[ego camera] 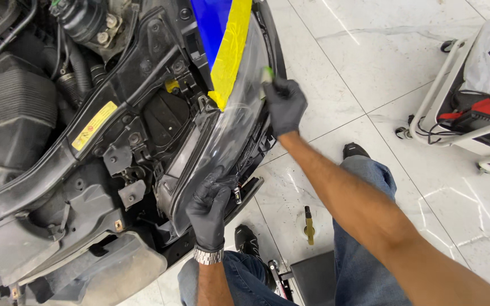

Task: The person applies a liquid from a small bottle to a car headlight and then rubs the surface with a green applicator pad. The person repeatedly wipes the headlight lens in circular and back-and-forth motions.

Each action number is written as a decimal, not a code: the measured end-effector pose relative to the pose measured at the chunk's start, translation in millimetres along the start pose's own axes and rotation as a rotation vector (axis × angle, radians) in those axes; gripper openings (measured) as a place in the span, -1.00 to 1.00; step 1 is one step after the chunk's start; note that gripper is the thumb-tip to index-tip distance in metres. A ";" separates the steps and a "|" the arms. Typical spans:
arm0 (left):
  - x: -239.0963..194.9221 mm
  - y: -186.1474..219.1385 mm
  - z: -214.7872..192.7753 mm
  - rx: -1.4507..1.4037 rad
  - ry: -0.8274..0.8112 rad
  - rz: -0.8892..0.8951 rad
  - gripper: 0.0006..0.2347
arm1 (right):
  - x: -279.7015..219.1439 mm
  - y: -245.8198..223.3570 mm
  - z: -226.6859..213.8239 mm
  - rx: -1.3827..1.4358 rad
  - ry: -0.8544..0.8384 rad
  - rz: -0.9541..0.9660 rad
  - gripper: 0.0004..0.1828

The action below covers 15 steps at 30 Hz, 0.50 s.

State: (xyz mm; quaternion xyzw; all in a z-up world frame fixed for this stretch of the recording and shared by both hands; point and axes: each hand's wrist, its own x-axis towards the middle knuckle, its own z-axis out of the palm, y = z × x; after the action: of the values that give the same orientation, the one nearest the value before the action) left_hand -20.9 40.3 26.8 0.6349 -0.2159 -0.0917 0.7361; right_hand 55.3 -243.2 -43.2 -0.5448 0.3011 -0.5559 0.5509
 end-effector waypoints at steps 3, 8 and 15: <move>4.0 16.4 12.4 0.155 0.030 -0.017 -0.67 | -35.7 -66.4 5.3 0.036 -0.171 -0.186 -0.65; 2.8 7.9 16.7 0.019 -0.002 0.001 -0.63 | 13.2 -3.4 9.4 -0.036 -0.001 -0.085 -0.78; 6.4 7.0 30.0 0.142 0.050 -0.065 -0.61 | 51.7 3.9 9.5 0.034 -0.099 0.123 -0.81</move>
State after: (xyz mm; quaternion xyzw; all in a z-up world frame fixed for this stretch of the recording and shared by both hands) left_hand -29.2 12.1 37.9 0.6943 -0.1830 -0.0841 0.6910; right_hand 75.7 -290.1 -30.5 -0.5425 0.2969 -0.4986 0.6074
